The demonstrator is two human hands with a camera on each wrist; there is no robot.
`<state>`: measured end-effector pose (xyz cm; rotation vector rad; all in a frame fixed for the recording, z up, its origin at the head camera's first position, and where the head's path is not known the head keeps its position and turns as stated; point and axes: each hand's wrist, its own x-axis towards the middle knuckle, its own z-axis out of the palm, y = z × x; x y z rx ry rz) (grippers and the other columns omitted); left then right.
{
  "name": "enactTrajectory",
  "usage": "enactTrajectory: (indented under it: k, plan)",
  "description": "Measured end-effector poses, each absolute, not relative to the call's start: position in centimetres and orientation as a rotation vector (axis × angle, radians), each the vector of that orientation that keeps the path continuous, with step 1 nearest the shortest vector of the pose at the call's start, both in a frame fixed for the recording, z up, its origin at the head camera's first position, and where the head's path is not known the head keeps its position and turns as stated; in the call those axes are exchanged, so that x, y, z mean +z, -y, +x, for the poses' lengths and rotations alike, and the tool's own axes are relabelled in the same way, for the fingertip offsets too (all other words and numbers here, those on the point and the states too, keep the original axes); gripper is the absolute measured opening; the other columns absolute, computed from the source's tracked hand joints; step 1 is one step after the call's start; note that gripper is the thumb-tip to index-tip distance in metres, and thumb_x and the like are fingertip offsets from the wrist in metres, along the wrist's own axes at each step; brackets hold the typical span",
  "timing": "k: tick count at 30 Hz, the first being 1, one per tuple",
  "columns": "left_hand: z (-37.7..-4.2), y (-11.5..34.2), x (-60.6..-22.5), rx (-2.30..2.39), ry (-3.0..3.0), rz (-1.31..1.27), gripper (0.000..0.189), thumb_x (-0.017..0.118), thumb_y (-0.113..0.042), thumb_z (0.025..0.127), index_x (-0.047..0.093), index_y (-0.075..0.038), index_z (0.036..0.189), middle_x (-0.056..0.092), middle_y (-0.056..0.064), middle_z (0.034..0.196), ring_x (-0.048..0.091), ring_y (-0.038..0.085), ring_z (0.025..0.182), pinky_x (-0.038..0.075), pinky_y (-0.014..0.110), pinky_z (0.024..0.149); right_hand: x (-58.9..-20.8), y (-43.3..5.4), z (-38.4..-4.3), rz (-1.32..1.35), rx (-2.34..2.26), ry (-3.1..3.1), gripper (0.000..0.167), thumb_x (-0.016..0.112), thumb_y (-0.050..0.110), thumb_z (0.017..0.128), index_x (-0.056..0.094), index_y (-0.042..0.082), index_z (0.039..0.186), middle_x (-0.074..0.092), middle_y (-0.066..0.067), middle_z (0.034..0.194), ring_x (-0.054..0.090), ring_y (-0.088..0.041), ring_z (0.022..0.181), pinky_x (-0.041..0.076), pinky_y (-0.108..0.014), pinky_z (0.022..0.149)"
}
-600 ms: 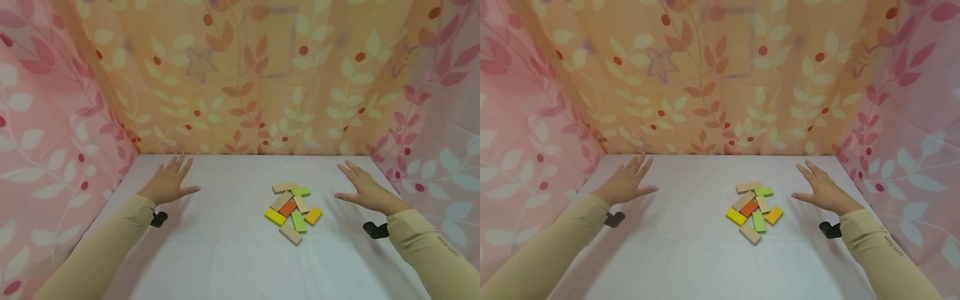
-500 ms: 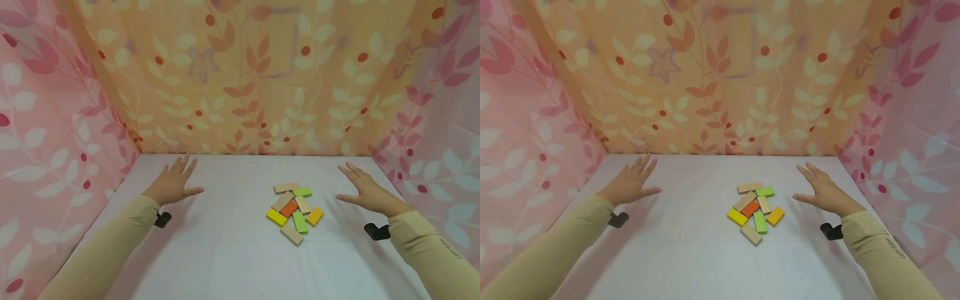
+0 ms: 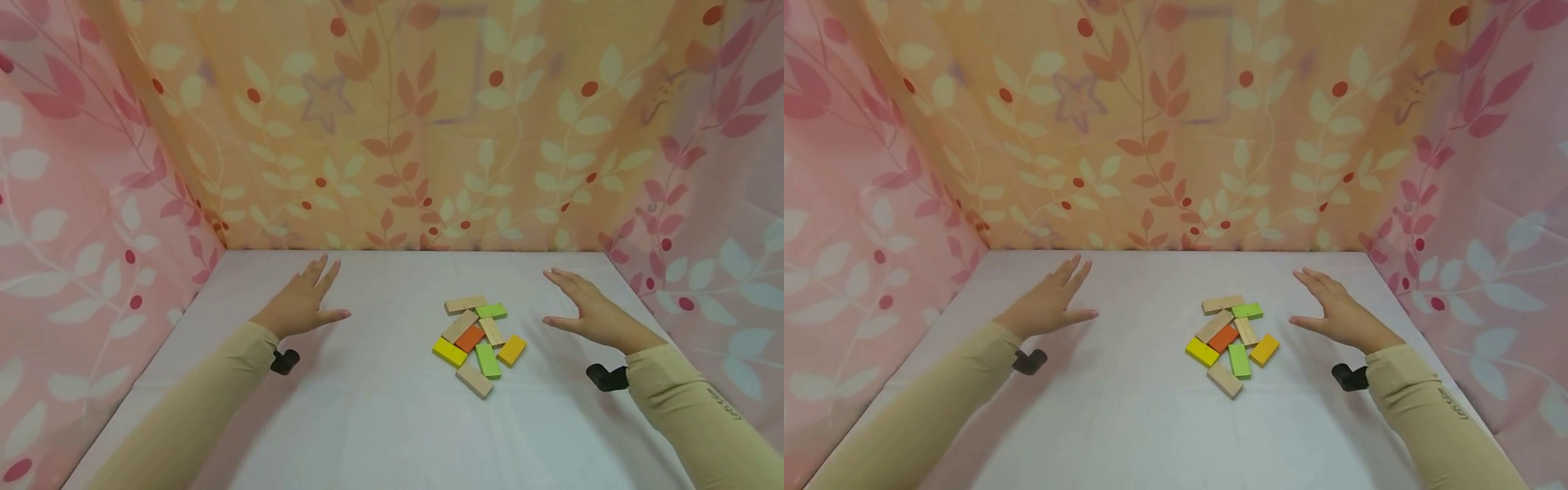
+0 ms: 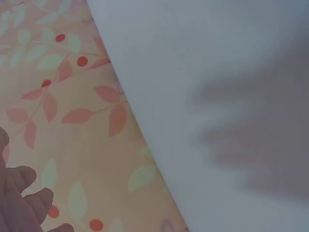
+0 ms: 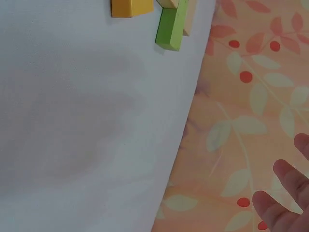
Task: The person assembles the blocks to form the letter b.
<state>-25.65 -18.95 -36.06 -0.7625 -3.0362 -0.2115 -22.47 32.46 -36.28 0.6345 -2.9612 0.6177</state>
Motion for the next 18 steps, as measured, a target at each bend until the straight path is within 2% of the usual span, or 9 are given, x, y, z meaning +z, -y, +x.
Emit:
enactTrajectory:
  k: [5,10,14,18]
  plan:
    - [-25.9,18.0,-36.6,-0.254,3.026,-0.782,0.098,0.034,-0.077,0.077,-0.004,-0.02,0.147,-0.006,0.01,0.153,0.0,0.03,0.139,0.012,0.053,0.107,-36.4,-32.1,-22.4,0.63,0.649,2.971,0.086,0.069,0.04,0.078,0.023,0.01,0.144,0.023,-0.022,0.143,0.022,-0.045,0.126,0.023,-0.066,0.094]
    - [-26.1,16.9,-37.3,-0.32,3.005,-0.8,0.097,0.038,-0.076,0.077,-0.001,-0.023,0.147,-0.003,0.009,0.153,0.002,0.031,0.139,0.013,0.05,0.108,-36.7,-31.7,-22.3,0.674,0.664,2.933,0.079,0.07,0.034,0.079,0.029,0.008,0.142,0.033,-0.021,0.139,0.03,-0.042,0.123,0.028,-0.064,0.094]
    - [-26.1,15.8,-37.5,-0.398,2.984,-0.811,0.094,0.045,-0.072,0.077,0.002,-0.025,0.147,0.001,0.009,0.153,0.005,0.03,0.139,0.019,0.048,0.107,-36.9,-31.5,-22.3,0.701,0.684,2.909,0.076,0.071,0.03,0.079,0.032,0.007,0.14,0.036,-0.02,0.137,0.034,-0.04,0.121,0.03,-0.063,0.092]
    - [-25.9,14.4,-37.7,-0.501,2.958,-0.817,0.088,0.053,-0.065,0.079,0.013,-0.026,0.147,0.01,0.006,0.153,0.012,0.027,0.138,0.027,0.048,0.104,-37.3,-31.2,-22.2,0.712,0.691,2.902,0.074,0.071,0.031,0.079,0.034,0.009,0.14,0.038,-0.018,0.136,0.037,-0.038,0.12,0.032,-0.061,0.092]
